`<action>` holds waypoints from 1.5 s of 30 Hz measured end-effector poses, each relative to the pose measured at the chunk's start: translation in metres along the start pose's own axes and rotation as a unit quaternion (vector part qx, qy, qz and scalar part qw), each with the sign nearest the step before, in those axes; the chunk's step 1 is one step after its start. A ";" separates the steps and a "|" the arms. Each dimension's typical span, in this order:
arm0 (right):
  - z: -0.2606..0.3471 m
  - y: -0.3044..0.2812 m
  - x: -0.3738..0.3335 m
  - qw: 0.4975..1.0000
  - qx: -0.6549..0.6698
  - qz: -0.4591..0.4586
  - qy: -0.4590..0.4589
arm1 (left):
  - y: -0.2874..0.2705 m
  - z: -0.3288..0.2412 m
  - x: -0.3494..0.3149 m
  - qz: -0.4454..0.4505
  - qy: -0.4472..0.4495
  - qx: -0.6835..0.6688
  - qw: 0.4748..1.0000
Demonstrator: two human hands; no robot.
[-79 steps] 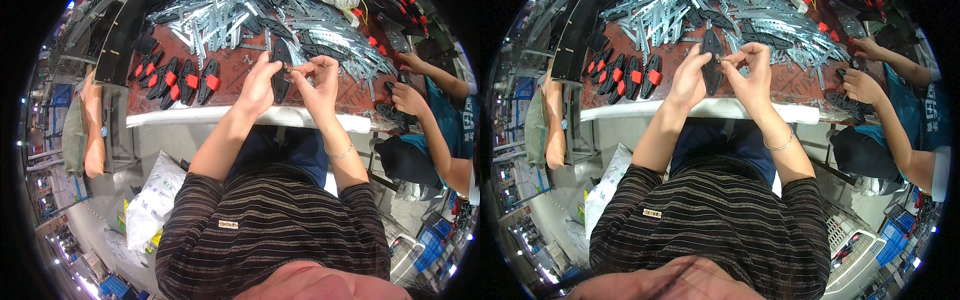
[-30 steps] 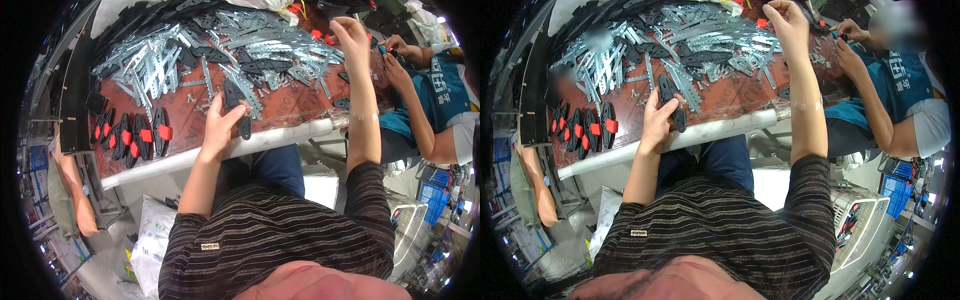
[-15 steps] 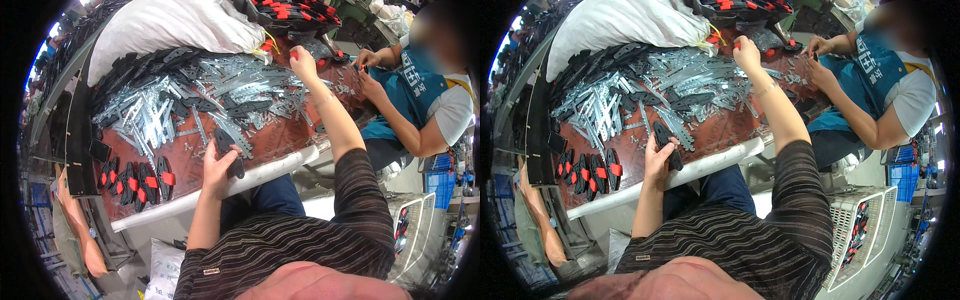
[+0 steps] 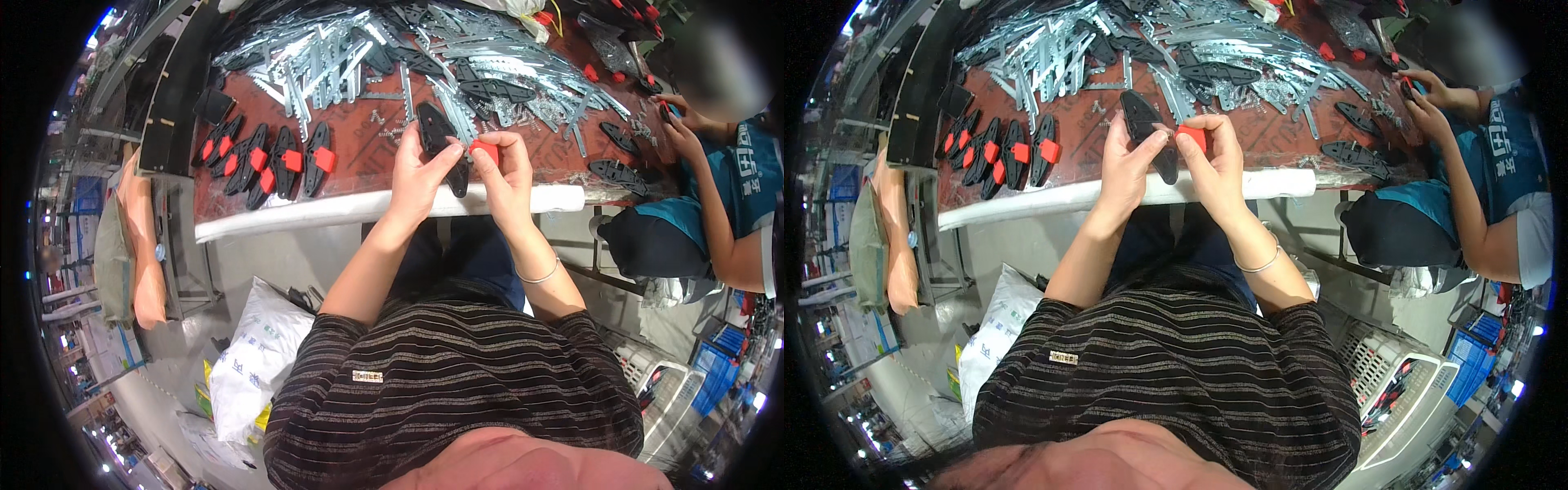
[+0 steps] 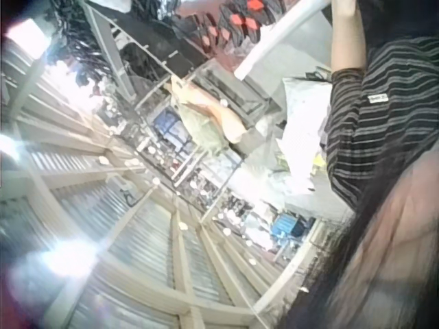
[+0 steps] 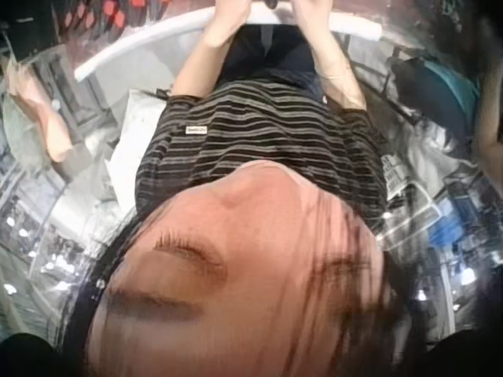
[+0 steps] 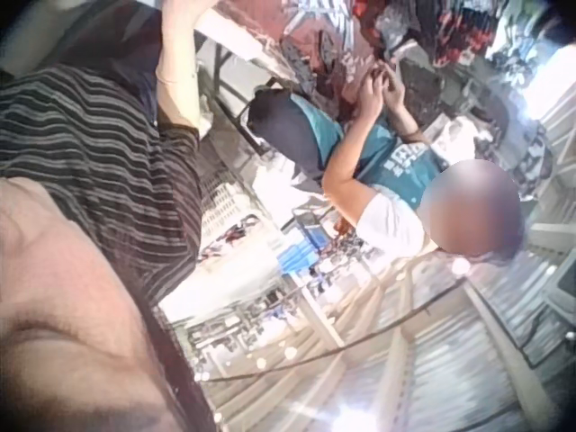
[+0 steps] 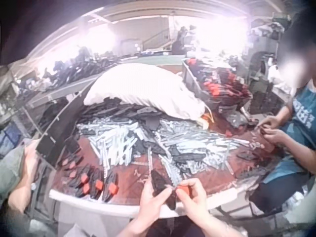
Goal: The person repeatedly picks up a black plastic housing and a red plastic piece from a table, then inserts the red piece into the black housing. They place the assembled unit on the table and repeat the process with additional parts.
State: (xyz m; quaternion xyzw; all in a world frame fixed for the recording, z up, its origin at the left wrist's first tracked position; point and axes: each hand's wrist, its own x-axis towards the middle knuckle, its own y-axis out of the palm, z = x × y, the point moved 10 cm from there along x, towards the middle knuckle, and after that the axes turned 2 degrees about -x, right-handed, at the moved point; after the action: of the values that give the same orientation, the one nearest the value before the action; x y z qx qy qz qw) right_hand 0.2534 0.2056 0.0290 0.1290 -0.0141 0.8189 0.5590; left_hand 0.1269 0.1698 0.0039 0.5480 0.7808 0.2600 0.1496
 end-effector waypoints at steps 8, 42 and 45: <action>0.034 0.008 -0.009 0.965 -0.209 -0.003 -0.156 | 0.007 -0.009 -0.012 0.015 0.033 0.065 0.997; 0.016 0.014 -0.010 0.995 -0.081 0.051 -0.022 | 0.020 0.008 -0.028 0.049 -0.112 -0.025 0.992; 0.024 0.019 -0.012 0.984 -0.167 0.051 -0.044 | 0.019 0.009 -0.027 0.048 -0.080 -0.021 0.995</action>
State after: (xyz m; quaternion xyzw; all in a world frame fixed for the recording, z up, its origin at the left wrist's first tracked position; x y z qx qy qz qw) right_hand 0.2444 0.1837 0.0522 0.0686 -0.1818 0.8260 0.5291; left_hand 0.1561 0.1519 0.0056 0.6004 0.7339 0.2385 0.2101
